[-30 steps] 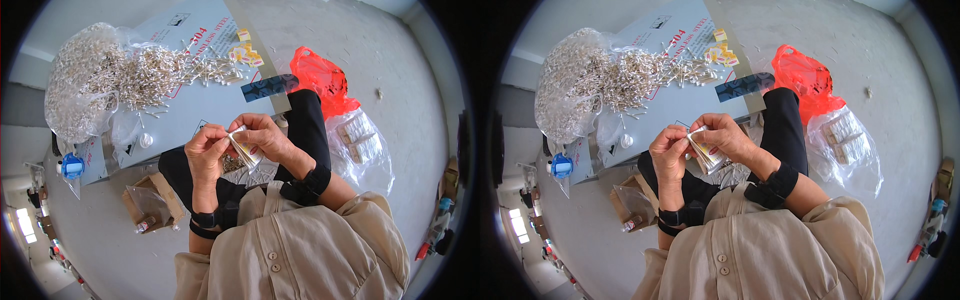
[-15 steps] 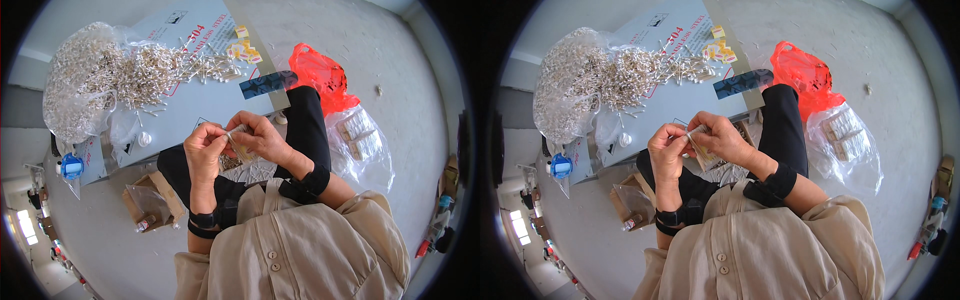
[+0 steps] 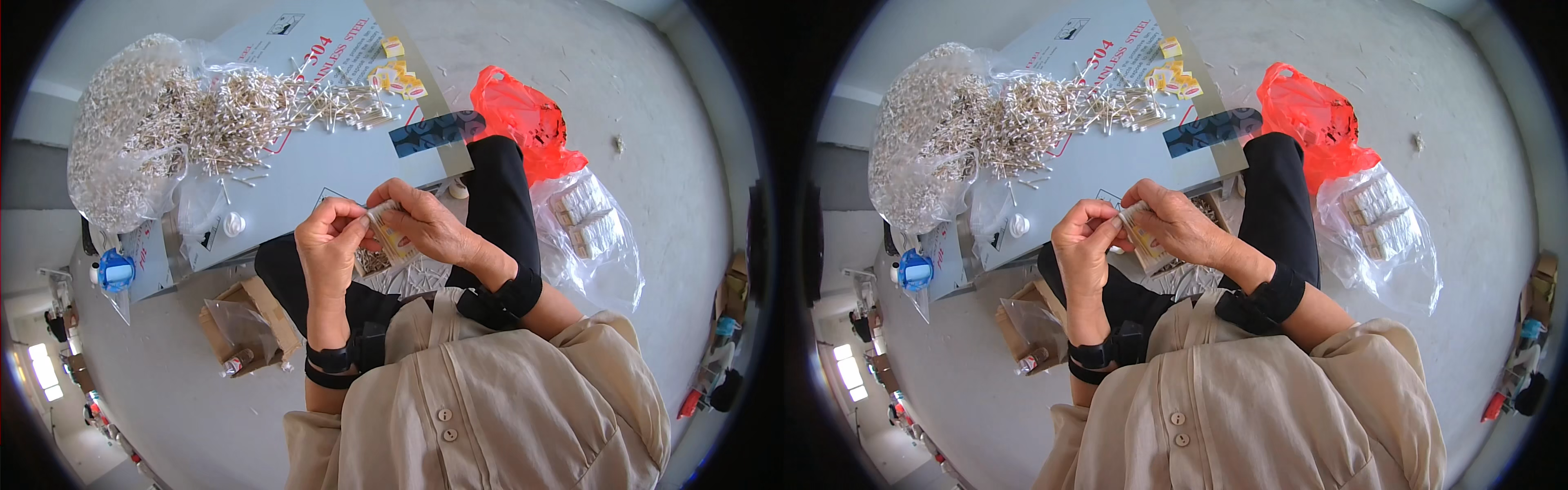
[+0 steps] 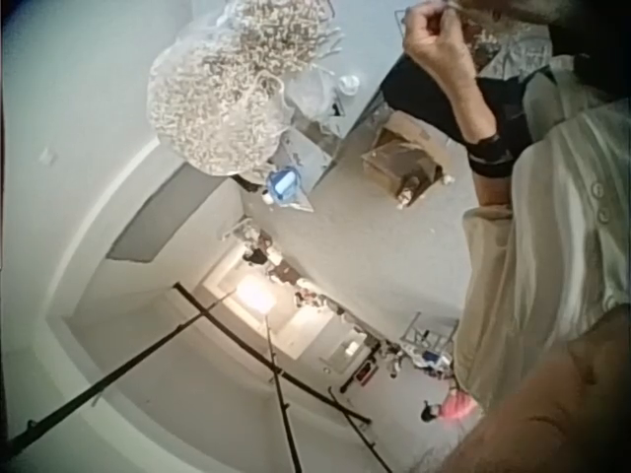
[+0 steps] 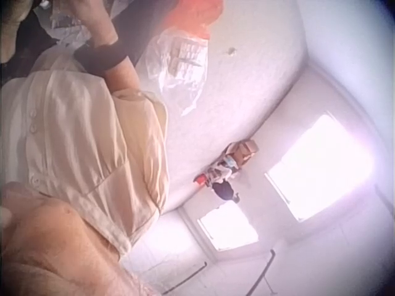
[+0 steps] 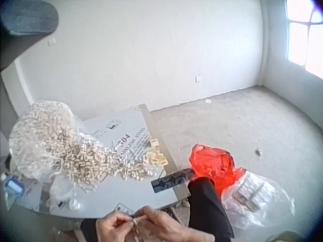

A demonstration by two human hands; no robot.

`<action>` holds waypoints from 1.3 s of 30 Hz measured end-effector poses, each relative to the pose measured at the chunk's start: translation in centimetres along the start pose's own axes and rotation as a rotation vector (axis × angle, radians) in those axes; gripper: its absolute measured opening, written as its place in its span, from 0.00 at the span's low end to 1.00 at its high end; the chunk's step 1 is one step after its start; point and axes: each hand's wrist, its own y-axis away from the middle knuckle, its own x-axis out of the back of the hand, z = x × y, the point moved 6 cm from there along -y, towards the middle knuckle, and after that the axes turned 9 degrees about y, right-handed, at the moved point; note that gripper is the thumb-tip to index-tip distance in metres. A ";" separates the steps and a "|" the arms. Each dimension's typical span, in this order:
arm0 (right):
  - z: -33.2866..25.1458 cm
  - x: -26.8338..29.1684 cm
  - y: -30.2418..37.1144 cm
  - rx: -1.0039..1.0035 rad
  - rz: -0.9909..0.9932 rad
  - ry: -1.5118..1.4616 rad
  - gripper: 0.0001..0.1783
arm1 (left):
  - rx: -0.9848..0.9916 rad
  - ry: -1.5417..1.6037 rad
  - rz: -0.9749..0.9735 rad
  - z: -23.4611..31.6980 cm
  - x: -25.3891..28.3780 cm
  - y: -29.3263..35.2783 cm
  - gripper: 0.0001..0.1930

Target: The recorder is packing cotton swabs into small plastic containers and applying labels.

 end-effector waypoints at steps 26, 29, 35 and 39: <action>-0.6 0.4 0.3 0.125 0.146 0.131 0.09 | -0.138 -0.192 0.052 1.0 -0.8 0.3 0.03; -0.6 0.3 0.2 0.039 0.100 0.002 0.09 | -0.113 0.060 0.056 0.7 -0.4 0.3 0.02; -0.5 0.2 0.2 0.138 0.131 0.084 0.09 | -0.071 0.026 0.061 0.8 -0.2 0.1 0.01; -0.9 0.2 0.2 0.166 0.135 0.136 0.10 | -0.068 -0.013 0.034 0.6 -0.2 -0.1 0.02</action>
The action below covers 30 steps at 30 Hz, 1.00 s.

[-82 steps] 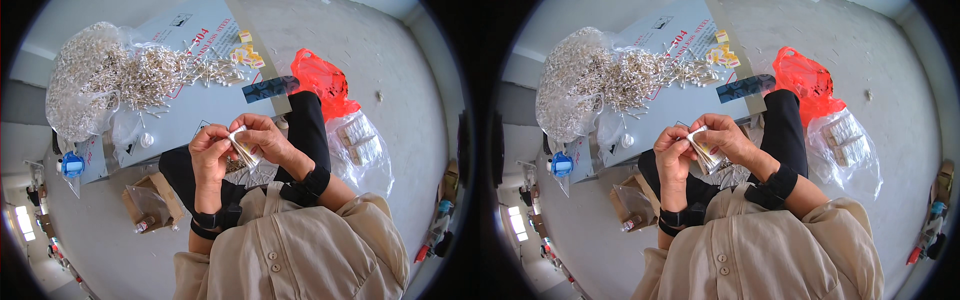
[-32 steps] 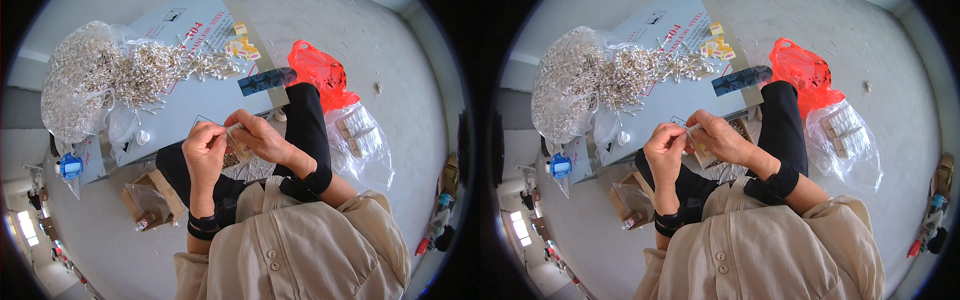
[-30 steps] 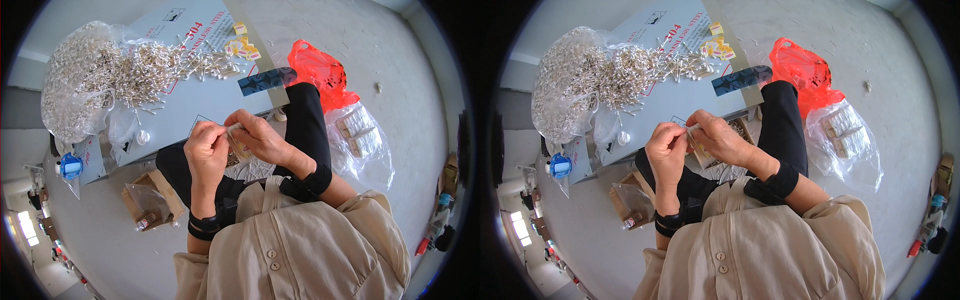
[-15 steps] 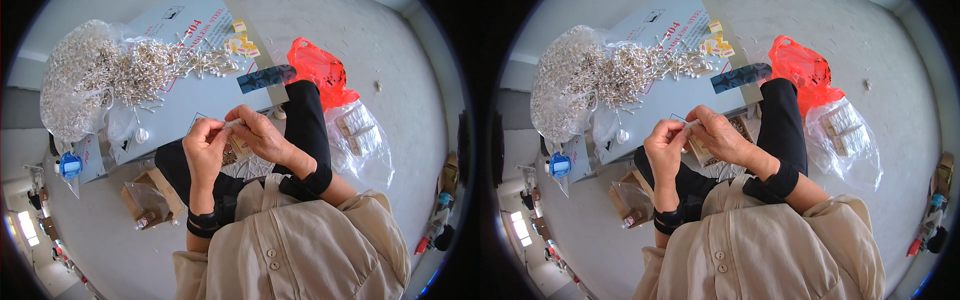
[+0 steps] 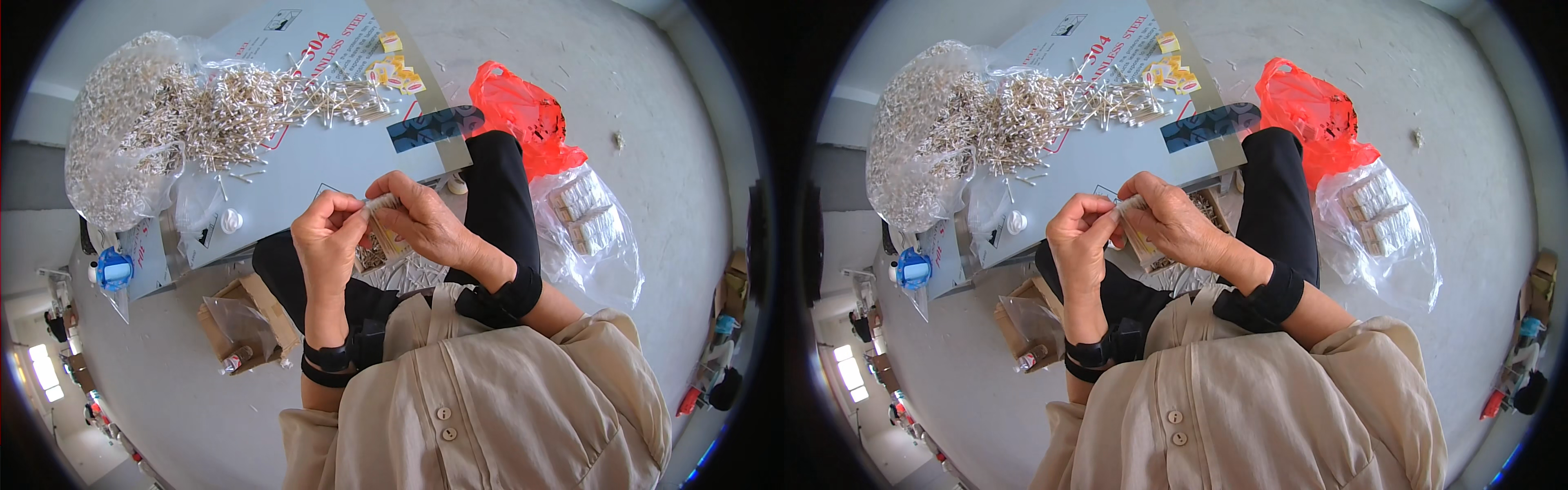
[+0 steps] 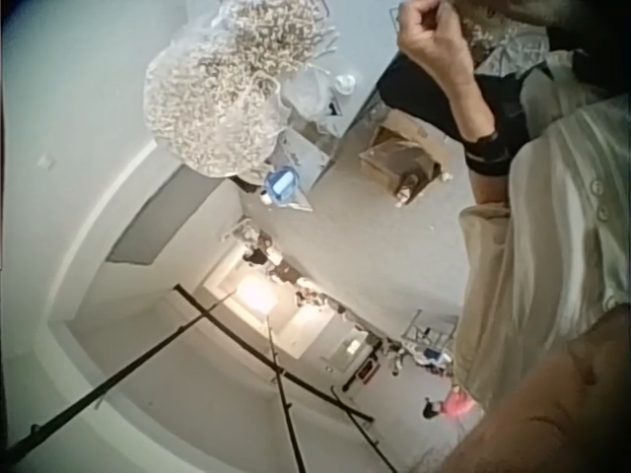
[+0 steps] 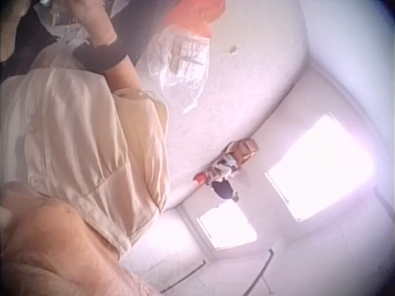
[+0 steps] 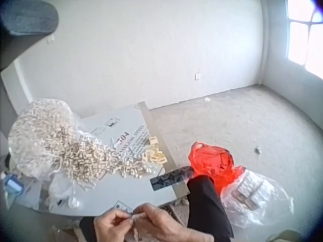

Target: The recorder is packing cotton swabs into small plastic containers and applying labels.

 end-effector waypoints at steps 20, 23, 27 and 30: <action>1.5 0.8 0.2 -0.236 0.256 -0.219 0.13 | -0.210 -0.564 0.015 0.8 -2.2 4.0 0.08; 1.4 0.9 0.4 -0.265 0.360 -0.284 0.13 | -0.411 -0.726 0.027 1.5 -2.6 4.2 0.09; 1.8 0.9 0.6 -0.287 0.397 -0.383 0.17 | -0.461 -0.785 0.034 1.5 -2.6 4.3 0.10; 1.7 0.9 0.5 -0.274 0.328 -0.436 0.23 | -0.546 -0.846 0.031 1.7 -2.5 4.3 0.11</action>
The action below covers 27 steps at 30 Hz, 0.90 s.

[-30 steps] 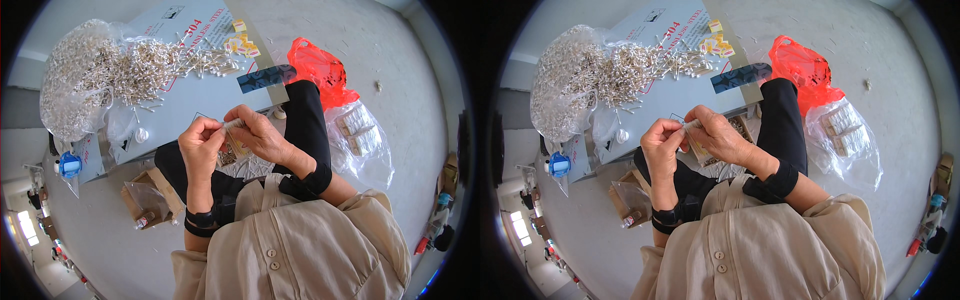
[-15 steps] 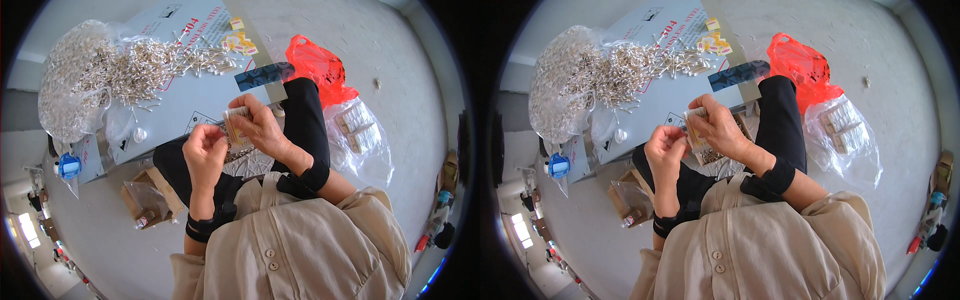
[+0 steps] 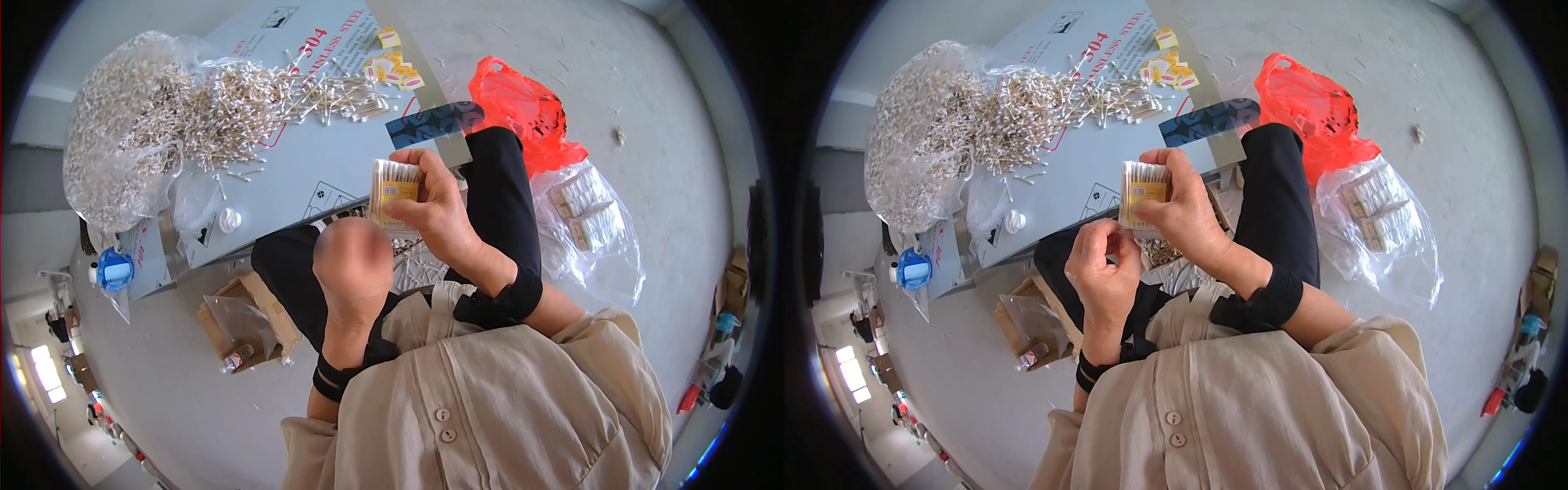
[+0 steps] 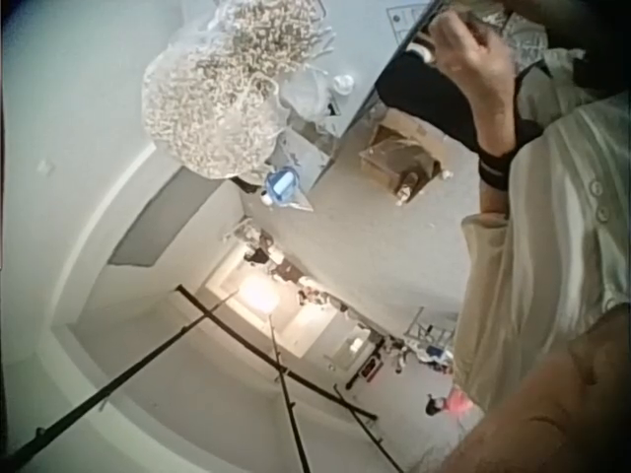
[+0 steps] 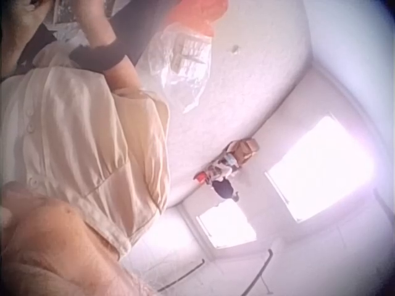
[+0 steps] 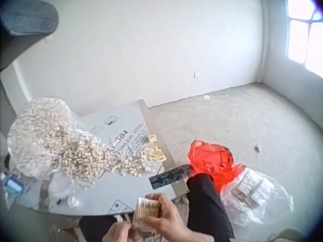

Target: The recorder is packing cotton swabs into small plastic containers and applying labels.

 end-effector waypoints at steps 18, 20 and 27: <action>0.5 -0.5 -0.2 -0.085 -0.124 -0.055 0.48 | 0.018 0.164 0.051 -0.4 0.4 -0.3 0.10; 0.6 -0.5 -0.3 -0.089 -0.123 -0.075 0.49 | 0.028 0.209 0.059 -0.7 0.4 -0.2 0.10; 1.1 -0.6 -0.4 -0.084 -0.153 -0.168 0.52 | 0.136 0.336 0.072 -1.6 0.5 -0.3 0.07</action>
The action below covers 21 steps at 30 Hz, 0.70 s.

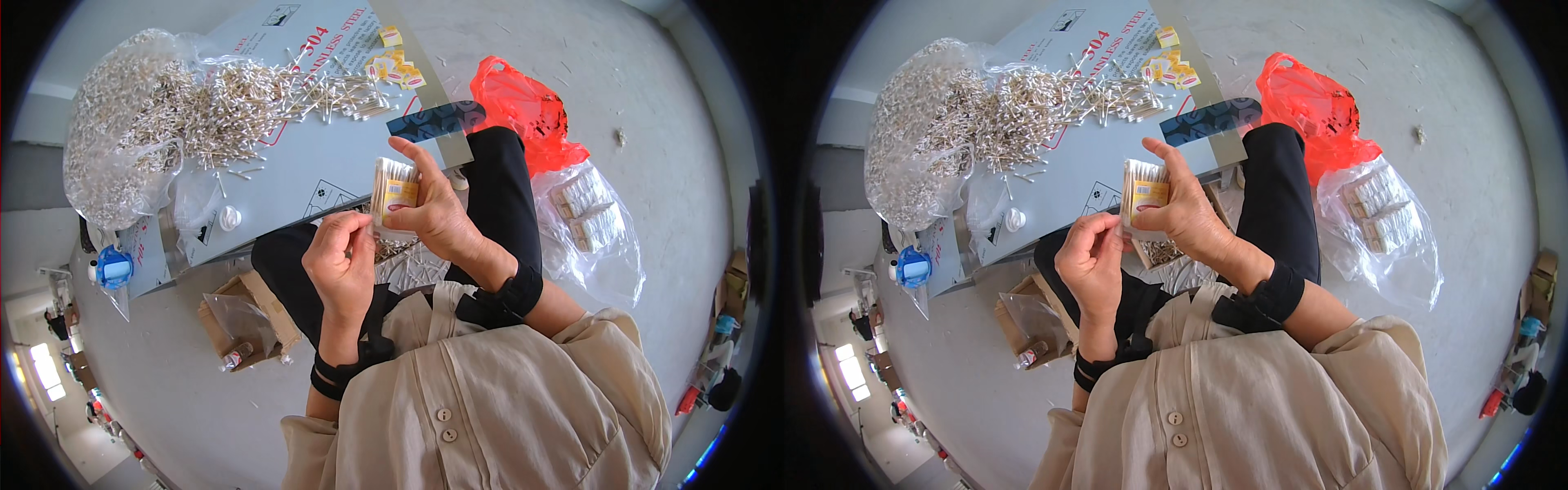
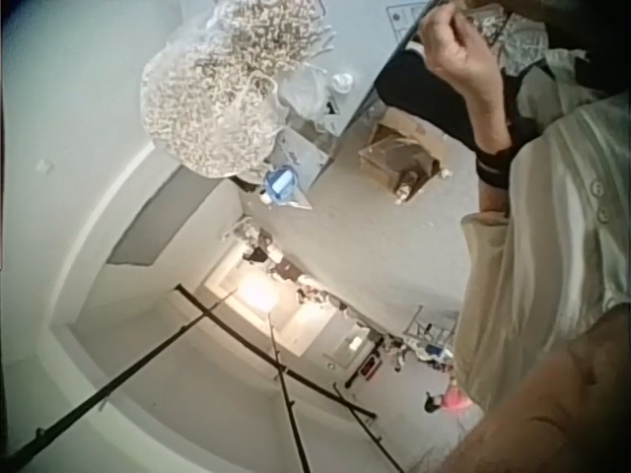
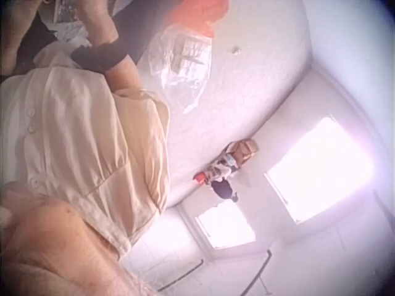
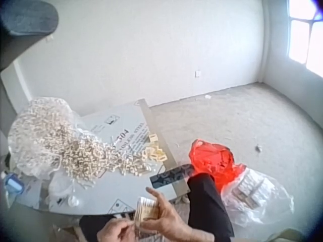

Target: The recorder is packing cotton swabs into small plastic containers and applying labels.

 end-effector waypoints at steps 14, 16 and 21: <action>0.9 0.0 -0.4 -0.002 -0.038 -0.020 0.53 | 0.358 0.392 0.012 -1.8 -0.4 0.2 0.04; 0.9 0.0 -0.4 -0.017 -0.037 -0.047 0.53 | 0.359 0.383 0.010 -1.7 -0.3 0.1 0.04; 0.9 -0.2 -0.4 0.000 -0.052 -0.046 0.52 | 0.396 0.390 0.017 -1.8 -0.4 0.1 0.04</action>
